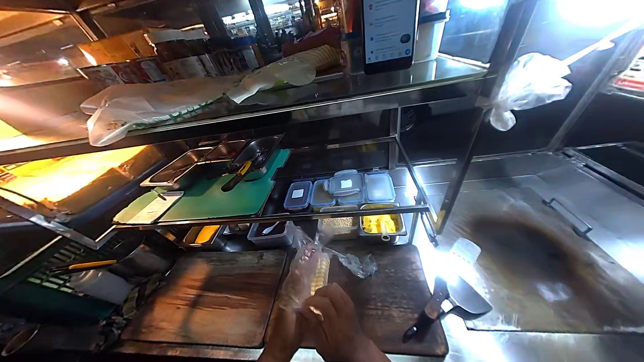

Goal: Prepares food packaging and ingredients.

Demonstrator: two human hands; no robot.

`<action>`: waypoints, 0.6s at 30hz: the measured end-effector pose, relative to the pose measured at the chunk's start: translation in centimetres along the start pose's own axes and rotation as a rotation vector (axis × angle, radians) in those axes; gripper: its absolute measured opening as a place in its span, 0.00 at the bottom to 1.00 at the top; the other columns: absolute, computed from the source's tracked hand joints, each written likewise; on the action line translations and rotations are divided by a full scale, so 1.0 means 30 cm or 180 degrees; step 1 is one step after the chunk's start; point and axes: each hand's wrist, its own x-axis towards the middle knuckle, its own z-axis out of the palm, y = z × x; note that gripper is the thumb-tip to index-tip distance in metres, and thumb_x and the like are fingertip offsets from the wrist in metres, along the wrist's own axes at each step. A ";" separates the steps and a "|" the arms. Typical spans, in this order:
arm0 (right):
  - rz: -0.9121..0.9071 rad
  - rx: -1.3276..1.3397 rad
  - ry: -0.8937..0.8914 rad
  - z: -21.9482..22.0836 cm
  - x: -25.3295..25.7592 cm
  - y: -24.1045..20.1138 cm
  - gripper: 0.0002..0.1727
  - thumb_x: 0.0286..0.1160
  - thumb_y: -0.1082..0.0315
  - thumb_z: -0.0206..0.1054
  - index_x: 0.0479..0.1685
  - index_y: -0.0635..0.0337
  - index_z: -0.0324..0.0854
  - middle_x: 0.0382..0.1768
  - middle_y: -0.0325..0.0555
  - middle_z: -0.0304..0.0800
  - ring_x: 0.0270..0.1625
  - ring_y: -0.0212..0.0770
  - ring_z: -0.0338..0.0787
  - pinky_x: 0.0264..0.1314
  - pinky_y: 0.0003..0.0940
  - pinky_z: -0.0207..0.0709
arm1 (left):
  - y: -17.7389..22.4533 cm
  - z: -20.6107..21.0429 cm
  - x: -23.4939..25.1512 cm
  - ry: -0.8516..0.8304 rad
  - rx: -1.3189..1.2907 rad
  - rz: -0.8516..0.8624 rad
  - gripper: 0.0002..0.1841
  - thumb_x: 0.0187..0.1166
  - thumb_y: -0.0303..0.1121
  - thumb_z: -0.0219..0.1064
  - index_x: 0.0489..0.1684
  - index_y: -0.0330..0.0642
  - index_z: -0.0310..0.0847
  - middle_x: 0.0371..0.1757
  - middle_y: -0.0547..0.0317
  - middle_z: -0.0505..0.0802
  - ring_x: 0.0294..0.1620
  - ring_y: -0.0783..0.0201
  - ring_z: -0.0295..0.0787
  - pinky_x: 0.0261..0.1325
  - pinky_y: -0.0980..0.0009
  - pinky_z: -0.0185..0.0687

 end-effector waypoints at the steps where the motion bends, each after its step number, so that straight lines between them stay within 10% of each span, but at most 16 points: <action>1: 0.0173 -0.0041 -0.0016 0.005 -0.024 0.011 0.16 0.84 0.50 0.65 0.51 0.52 0.85 0.42 0.44 0.88 0.46 0.38 0.89 0.51 0.32 0.87 | 0.012 0.008 0.028 -0.0197 -0.0706 -0.0046 0.31 0.91 0.44 0.49 0.89 0.34 0.55 0.83 0.45 0.77 0.82 0.59 0.74 0.82 0.63 0.72; 6: 0.0475 -0.0104 -0.0175 0.016 -0.028 0.019 0.08 0.81 0.63 0.65 0.44 0.54 0.89 0.39 0.43 0.91 0.46 0.40 0.91 0.52 0.35 0.87 | 0.019 0.044 0.096 0.0014 -0.1505 -0.0300 0.26 0.87 0.28 0.54 0.85 0.41 0.55 0.65 0.37 0.87 0.63 0.44 0.89 0.66 0.48 0.87; 8: 0.0523 0.0146 -0.0213 0.019 -0.023 0.015 0.08 0.82 0.65 0.66 0.43 0.57 0.90 0.39 0.44 0.91 0.46 0.39 0.91 0.52 0.34 0.87 | 0.016 0.049 0.129 0.0214 -0.1541 -0.0295 0.23 0.94 0.40 0.48 0.83 0.41 0.60 0.64 0.40 0.87 0.64 0.45 0.89 0.68 0.44 0.86; 11: 0.0780 0.0674 -0.0470 0.015 0.007 0.008 0.11 0.84 0.63 0.66 0.43 0.60 0.90 0.38 0.45 0.92 0.45 0.38 0.91 0.52 0.34 0.87 | 0.020 0.011 0.189 -0.0699 -0.1418 -0.0322 0.42 0.85 0.70 0.34 0.95 0.57 0.52 0.92 0.59 0.67 0.90 0.56 0.62 0.87 0.48 0.62; 13: 0.0948 0.0946 -0.0757 0.010 0.044 0.006 0.12 0.85 0.62 0.65 0.42 0.62 0.89 0.37 0.47 0.90 0.44 0.39 0.90 0.51 0.35 0.87 | 0.007 -0.005 0.238 -0.0856 -0.1609 -0.0203 0.36 0.86 0.67 0.43 0.94 0.67 0.52 0.88 0.66 0.72 0.85 0.62 0.70 0.82 0.53 0.71; 15: 0.0967 0.1040 -0.0946 0.015 0.083 0.001 0.13 0.86 0.63 0.64 0.42 0.63 0.89 0.37 0.48 0.90 0.44 0.40 0.90 0.52 0.36 0.86 | -0.011 -0.017 0.275 -0.0580 -0.1879 -0.0206 0.34 0.84 0.66 0.51 0.90 0.69 0.60 0.75 0.62 0.84 0.67 0.61 0.85 0.63 0.60 0.85; 18: 0.0845 0.0973 -0.1010 0.046 0.104 -0.024 0.13 0.86 0.63 0.64 0.41 0.64 0.89 0.36 0.48 0.90 0.44 0.41 0.90 0.53 0.35 0.85 | -0.021 -0.054 0.298 -0.0322 -0.1687 -0.0566 0.45 0.78 0.77 0.37 0.96 0.66 0.42 0.90 0.48 0.68 0.84 0.40 0.70 0.65 0.37 0.81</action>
